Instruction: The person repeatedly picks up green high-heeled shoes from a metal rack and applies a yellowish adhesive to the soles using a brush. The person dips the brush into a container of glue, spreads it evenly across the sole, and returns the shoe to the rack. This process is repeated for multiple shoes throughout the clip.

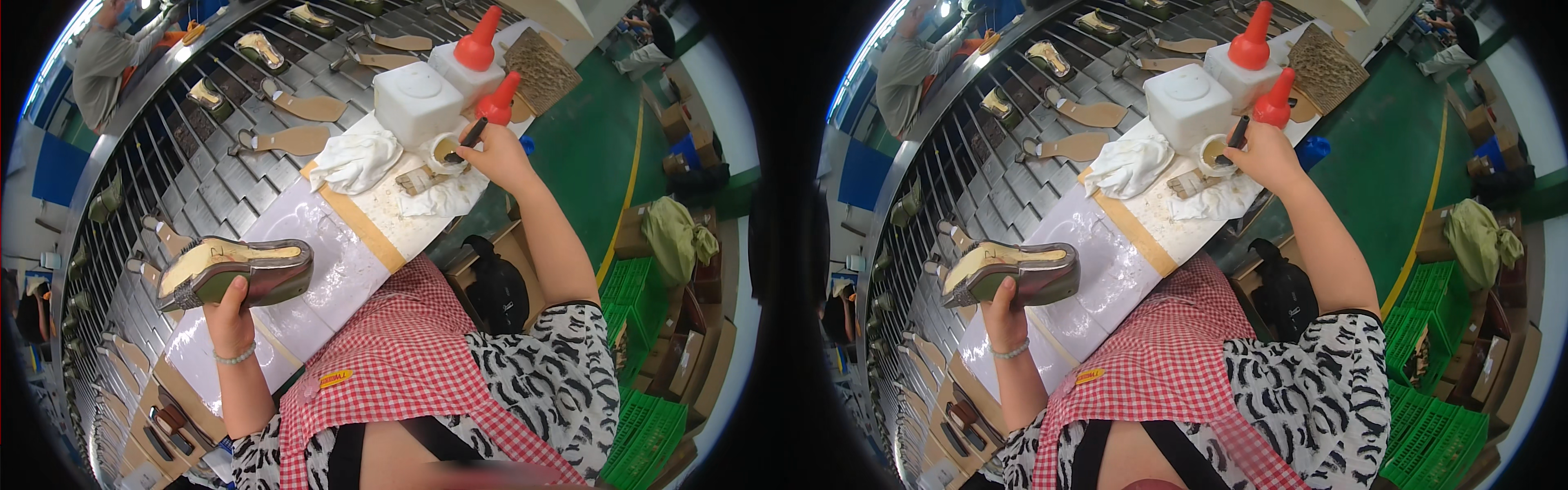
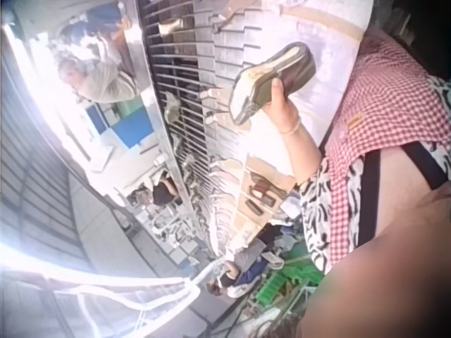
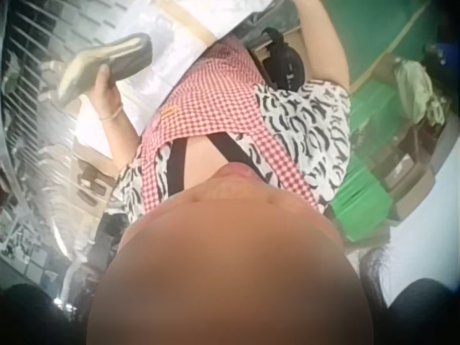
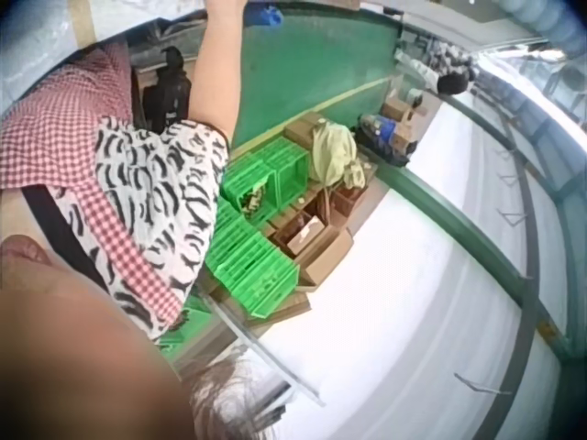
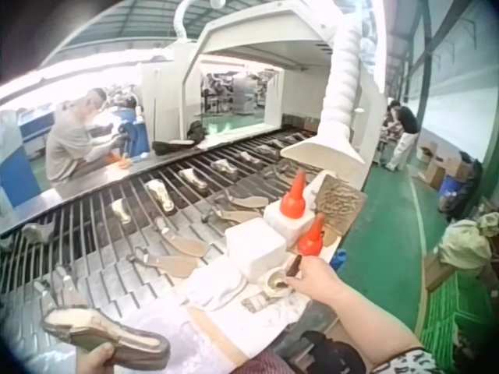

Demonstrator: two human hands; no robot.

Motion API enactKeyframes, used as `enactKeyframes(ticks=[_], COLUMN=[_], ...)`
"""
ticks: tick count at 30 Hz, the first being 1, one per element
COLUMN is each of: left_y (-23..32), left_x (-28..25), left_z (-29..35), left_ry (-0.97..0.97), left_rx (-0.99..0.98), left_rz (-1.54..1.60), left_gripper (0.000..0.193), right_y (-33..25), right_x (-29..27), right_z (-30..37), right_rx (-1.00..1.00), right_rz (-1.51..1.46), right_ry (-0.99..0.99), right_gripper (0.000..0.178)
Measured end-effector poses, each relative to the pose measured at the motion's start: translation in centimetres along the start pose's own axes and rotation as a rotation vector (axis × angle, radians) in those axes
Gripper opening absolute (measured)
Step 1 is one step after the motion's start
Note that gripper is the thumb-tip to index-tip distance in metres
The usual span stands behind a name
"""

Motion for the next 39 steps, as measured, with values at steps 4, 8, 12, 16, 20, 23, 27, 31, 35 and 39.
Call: enactKeyframes(ticks=[4,8,12,16,20,23,27,31,35,39], left_y=[-0.3,-1.3,-3.4,-4.5,-2.6,-1.7,-1.3,-1.8,-3.9,-5.1], left_x=[0.6,1.8,2.3,3.3,4.6,5.7,7.5,7.7,6.4,6.5], left_z=[0.3,0.7,0.9,1.0,1.8,2.5,3.4,4.5,5.2,6.1], left_ry=[0.011,-0.030,-0.038,-0.171,-0.287,-0.324,-0.323,-0.270,-0.160,-0.216], left_rx=[0.030,0.135,0.211,0.237,0.327,0.312,0.327,0.313,0.313,0.535], left_rz=[-0.090,-0.223,-0.369,-0.561,-0.574,-0.700,-0.867,-0.718,-0.624,-0.639], left_gripper=[0.052,0.052,0.062,0.074,0.076,0.084,0.086,0.084,0.087,0.089], right_y=[-0.1,0.2,2.9,6.2,7.4,8.1,9.5,9.5,4.3,-2.8], right_x=[-0.2,0.4,0.4,2.0,5.5,7.8,10.0,10.5,5.9,2.9], right_z=[-0.1,0.0,0.6,1.5,3.1,3.7,3.9,3.2,3.2,6.5], right_rx=[-0.005,-0.042,0.077,0.281,0.494,0.667,0.823,0.740,0.322,0.133], right_rz=[0.022,-0.081,-0.450,-0.992,-1.413,-1.557,-1.602,-1.770,-1.989,-1.655], right_ry=[0.000,-0.030,0.003,-0.002,-0.081,-0.068,-0.024,-0.064,-0.271,-0.173], right_gripper=[0.019,0.019,0.019,0.026,0.025,0.024,0.026,0.026,0.018,0.021])
Point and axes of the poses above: each hand's wrist, its own z-axis away from the middle knuckle, its own x-axis out of the palm, y = z × x, the point moved 9 cm from there along -z, towards the middle knuckle, and after that the axes turned 12 degrees about z, right-handed, at the moved point
